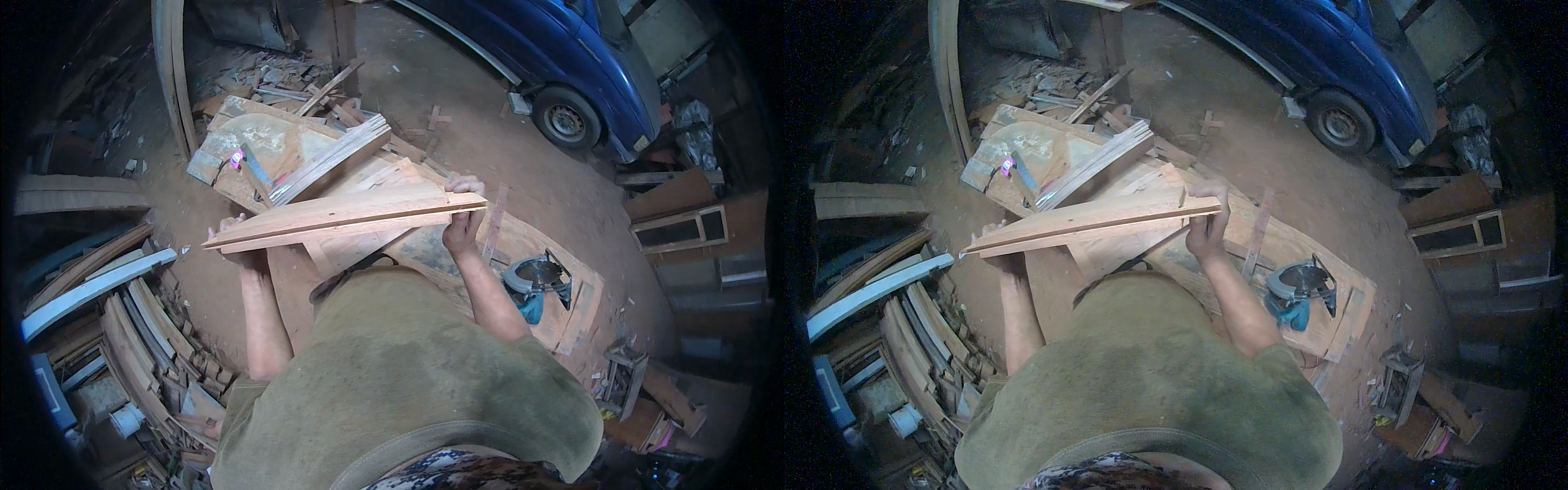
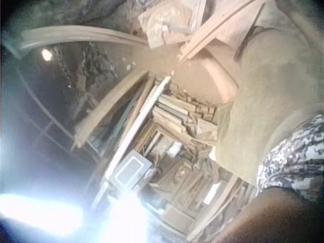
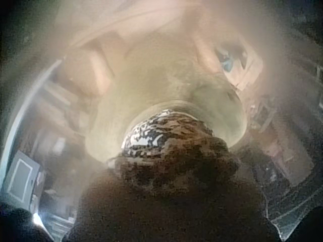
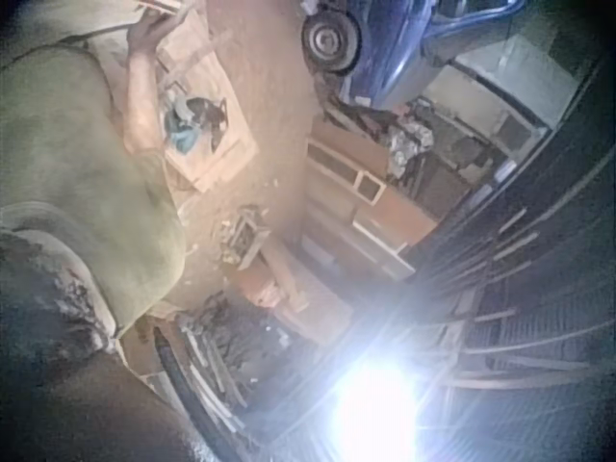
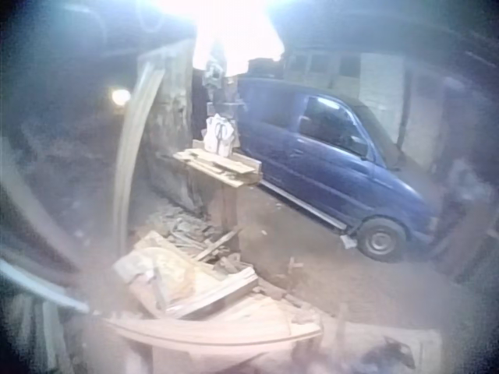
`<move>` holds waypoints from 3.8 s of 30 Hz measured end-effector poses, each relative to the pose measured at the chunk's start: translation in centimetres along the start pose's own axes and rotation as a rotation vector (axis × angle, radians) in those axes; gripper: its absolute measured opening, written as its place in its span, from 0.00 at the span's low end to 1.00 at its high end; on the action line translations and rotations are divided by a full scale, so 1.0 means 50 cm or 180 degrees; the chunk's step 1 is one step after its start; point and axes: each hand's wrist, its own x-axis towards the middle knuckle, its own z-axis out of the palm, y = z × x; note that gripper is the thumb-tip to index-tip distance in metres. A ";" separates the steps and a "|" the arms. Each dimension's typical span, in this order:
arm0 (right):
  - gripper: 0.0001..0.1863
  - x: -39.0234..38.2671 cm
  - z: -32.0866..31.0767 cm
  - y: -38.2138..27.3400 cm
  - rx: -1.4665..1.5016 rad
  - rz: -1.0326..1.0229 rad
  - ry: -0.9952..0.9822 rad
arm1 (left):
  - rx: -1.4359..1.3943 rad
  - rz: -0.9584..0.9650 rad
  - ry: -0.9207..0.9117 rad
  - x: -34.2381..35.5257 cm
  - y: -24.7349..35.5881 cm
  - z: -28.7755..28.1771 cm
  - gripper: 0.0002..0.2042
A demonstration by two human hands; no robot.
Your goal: The person uses a circular saw to cut wooden planks on a workbench. They measure and mark the wood with a tape measure and pencil, then cut the pieces to size. The person stacks the cut pieces and continues the process with additional planks.
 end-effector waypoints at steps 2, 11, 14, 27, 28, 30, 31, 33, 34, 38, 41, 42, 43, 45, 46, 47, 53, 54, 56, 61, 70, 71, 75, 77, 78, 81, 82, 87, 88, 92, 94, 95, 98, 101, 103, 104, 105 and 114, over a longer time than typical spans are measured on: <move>0.29 -0.001 0.006 -0.006 -0.0011 0.0007 0.0005 | -0.0587 -0.0099 -0.0079 -0.003 -0.022 -0.019 0.13; 0.29 -0.009 0.013 -0.009 -0.0009 -0.0029 0.0004 | -0.1889 -0.0663 0.0261 -0.020 0.014 -0.013 0.14; 0.29 -0.015 0.014 -0.009 -0.0070 0.0011 -0.0013 | -0.1741 -0.0588 0.0349 -0.023 0.017 -0.009 0.14; 0.36 -0.013 0.040 -0.010 -0.0125 0.0178 0.0033 | -0.1712 -0.0754 0.0173 -0.007 -0.030 -0.055 0.15; 0.38 -0.014 0.035 -0.010 0.0095 0.0345 0.0049 | -0.2337 -0.0925 0.0097 -0.009 -0.025 -0.050 0.15; 0.42 -0.010 0.021 -0.017 0.0549 0.0680 0.0092 | -0.3580 -0.1256 -0.0057 0.001 0.010 -0.044 0.17; 0.46 0.015 0.021 -0.055 0.0936 0.1130 0.0112 | -0.3445 -0.1157 -0.0096 0.009 0.021 -0.058 0.17; 0.45 0.062 -0.008 -0.060 0.1646 0.0550 -0.0353 | -0.3194 -0.0986 -0.0192 0.023 0.042 -0.084 0.22; 0.43 0.072 -0.030 -0.064 0.1756 0.0654 -0.0396 | -0.3427 -0.1360 0.0088 0.030 0.081 -0.063 0.20; 0.33 0.085 -0.054 -0.091 0.1919 0.2204 0.0004 | -0.3604 -0.2624 0.0443 0.080 0.281 -0.047 0.32; 0.32 0.093 -0.086 -0.061 0.1821 0.3229 0.0052 | -0.2777 -0.2489 -0.0784 0.077 0.178 -0.072 0.40; 0.33 0.071 -0.083 -0.031 0.1820 0.3201 0.0105 | -0.2437 -0.2507 -0.1009 0.060 0.143 -0.070 0.42; 0.33 0.053 -0.074 -0.006 0.1831 0.3163 0.0146 | -0.2541 -0.2753 -0.0958 0.038 0.108 -0.072 0.43; 0.38 0.052 -0.080 0.000 0.1895 0.3167 0.0147 | -0.2595 -0.2531 -0.1415 0.007 0.091 -0.072 0.44; 0.38 0.056 -0.080 -0.011 0.2065 0.3029 0.0051 | -0.2520 -0.2284 -0.1787 0.003 0.103 -0.078 0.44; 0.39 0.060 -0.081 -0.024 0.2219 0.2885 -0.0038 | -0.2677 -0.2459 -0.1914 0.002 0.103 -0.095 0.43; 0.26 0.087 -0.057 0.001 0.1255 0.3254 -0.0193 | -0.2295 -0.2962 -0.1571 0.089 0.051 -0.093 0.28; 0.21 0.084 -0.033 -0.001 0.0689 0.2821 -0.0538 | -0.1912 -0.2573 -0.1297 0.102 0.024 -0.100 0.23; 0.18 0.081 -0.007 -0.040 0.0692 0.2227 -0.0505 | -0.1313 -0.2042 -0.0731 0.077 0.045 -0.074 0.22; 0.15 0.072 -0.007 -0.060 0.1001 0.1678 -0.0521 | -0.1670 -0.1305 0.0126 0.099 0.153 -0.056 0.23; 0.23 0.090 0.021 -0.058 0.1125 0.1016 -0.0471 | -0.1607 -0.0717 0.0245 0.138 0.208 -0.070 0.23; 0.23 0.091 0.022 -0.055 0.1136 0.0927 -0.0458 | -0.1741 -0.0786 0.0221 0.138 0.212 -0.069 0.23; 0.28 0.088 0.026 -0.035 0.1029 0.0781 -0.0447 | -0.2053 -0.0842 0.0154 0.138 0.196 -0.078 0.23; 0.25 0.094 0.023 -0.041 0.0952 0.0763 -0.0567 | -0.1917 -0.0854 0.0238 0.135 0.191 -0.073 0.23; 0.24 0.099 0.022 -0.046 0.0912 0.0753 -0.0627 | -0.1750 -0.0894 0.0329 0.132 0.188 -0.069 0.23; 0.20 0.102 0.034 -0.075 0.0620 0.1554 -0.0548 | -0.1508 -0.1196 0.0456 0.145 0.176 -0.064 0.24; 0.20 0.110 0.040 -0.082 0.0536 0.1558 -0.0565 | -0.1471 -0.1325 0.0479 0.154 0.175 -0.058 0.25; 0.20 0.142 0.054 -0.047 0.0006 0.1910 -0.0515 | -0.0234 -0.2597 -0.0151 0.172 0.139 -0.049 0.37; 0.20 0.146 0.056 -0.042 -0.0047 0.2181 -0.0555 | -0.0291 -0.2748 -0.0281 0.166 0.128 -0.046 0.38; 0.22 0.137 0.057 0.000 -0.0191 0.2743 -0.0862 | -0.0374 -0.3344 -0.0710 0.144 0.056 -0.044 0.40; 0.27 0.140 0.063 -0.004 -0.0077 0.2877 -0.1034 | -0.0373 -0.3597 -0.0636 0.134 0.015 -0.035 0.40; 0.30 0.143 0.066 -0.007 -0.0023 0.2943 -0.1117 | -0.0413 -0.3682 -0.0703 0.132 0.003 -0.036 0.40; 0.39 0.153 0.065 0.006 0.0458 0.2934 -0.1352 | -0.0385 -0.3892 -0.0817 0.128 -0.037 -0.046 0.40; 0.42 0.151 0.063 0.025 0.0661 0.2869 -0.1488 | -0.0196 -0.3992 -0.0793 0.118 -0.077 -0.044 0.40; 0.45 0.147 0.066 0.035 0.0438 0.2649 -0.1690 | -0.0221 -0.4031 -0.0791 0.106 -0.096 -0.045 0.40; 0.46 0.144 0.067 0.043 0.0328 0.2531 -0.1795 | -0.0385 -0.4026 -0.0858 0.097 -0.107 -0.047 0.40; 0.45 0.132 0.066 0.054 0.0335 0.2659 -0.1786 | -0.0550 -0.4019 -0.0920 0.084 -0.116 -0.049 0.40; 0.34 -0.043 0.077 0.183 -0.0344 0.3860 -0.1091 | 0.0191 -0.3320 -0.1333 0.059 -0.103 -0.012 0.38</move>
